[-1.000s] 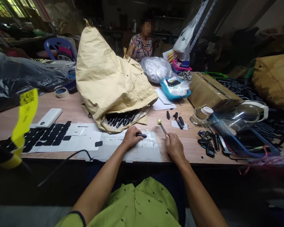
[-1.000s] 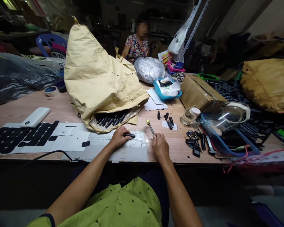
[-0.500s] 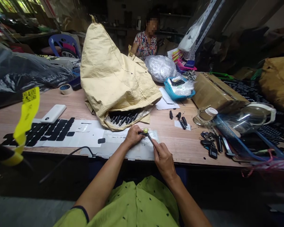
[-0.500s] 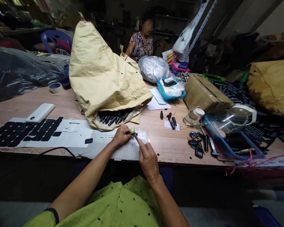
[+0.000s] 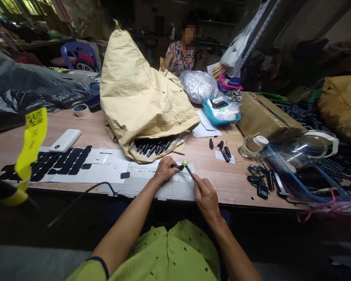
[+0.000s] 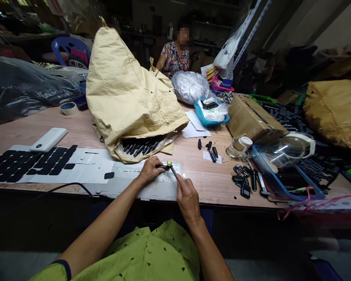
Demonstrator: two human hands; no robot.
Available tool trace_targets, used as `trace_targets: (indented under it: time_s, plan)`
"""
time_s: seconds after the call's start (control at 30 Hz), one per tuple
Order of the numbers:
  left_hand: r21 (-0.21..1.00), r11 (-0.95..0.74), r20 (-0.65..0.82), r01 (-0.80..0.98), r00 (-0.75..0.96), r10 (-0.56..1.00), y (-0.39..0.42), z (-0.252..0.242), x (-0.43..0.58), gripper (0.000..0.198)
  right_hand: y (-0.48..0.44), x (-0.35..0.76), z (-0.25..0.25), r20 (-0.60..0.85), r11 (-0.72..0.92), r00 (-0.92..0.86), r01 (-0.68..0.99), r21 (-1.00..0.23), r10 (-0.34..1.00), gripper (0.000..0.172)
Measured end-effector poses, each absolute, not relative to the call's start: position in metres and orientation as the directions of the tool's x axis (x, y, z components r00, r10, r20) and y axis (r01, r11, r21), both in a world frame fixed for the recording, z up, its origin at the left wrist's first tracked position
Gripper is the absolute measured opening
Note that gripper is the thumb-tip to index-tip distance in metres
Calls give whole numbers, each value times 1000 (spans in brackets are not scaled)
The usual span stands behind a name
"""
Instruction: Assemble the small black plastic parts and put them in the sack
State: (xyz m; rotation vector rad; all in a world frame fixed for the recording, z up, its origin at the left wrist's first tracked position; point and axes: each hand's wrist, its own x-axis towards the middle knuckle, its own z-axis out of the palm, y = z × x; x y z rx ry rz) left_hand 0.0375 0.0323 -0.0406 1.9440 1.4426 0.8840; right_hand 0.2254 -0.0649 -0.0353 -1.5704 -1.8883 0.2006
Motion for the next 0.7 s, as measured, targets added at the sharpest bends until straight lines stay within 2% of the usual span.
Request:
trace_targets:
  time_s: [0.13, 0.27, 0.43, 0.7]
  plan:
    - [763, -251, 165, 596, 195, 967, 32, -41, 37, 10, -39, 243, -34, 443, 218, 21, 850, -480, 896, 37]
    - [768, -253, 168, 588, 196, 966, 31, -41, 37, 10, 0, 269, -35, 429, 63, 89, 943, -328, 899, 32]
    - [758, -261, 174, 598, 200, 964, 31, -41, 35, 10, 33, 282, -46, 457, -14, 90, 986, -167, 885, 26]
    - [749, -264, 169, 608, 210, 963, 30, -43, 33, 8, 34, 271, -55, 515, -70, 95, 995, -66, 852, 24]
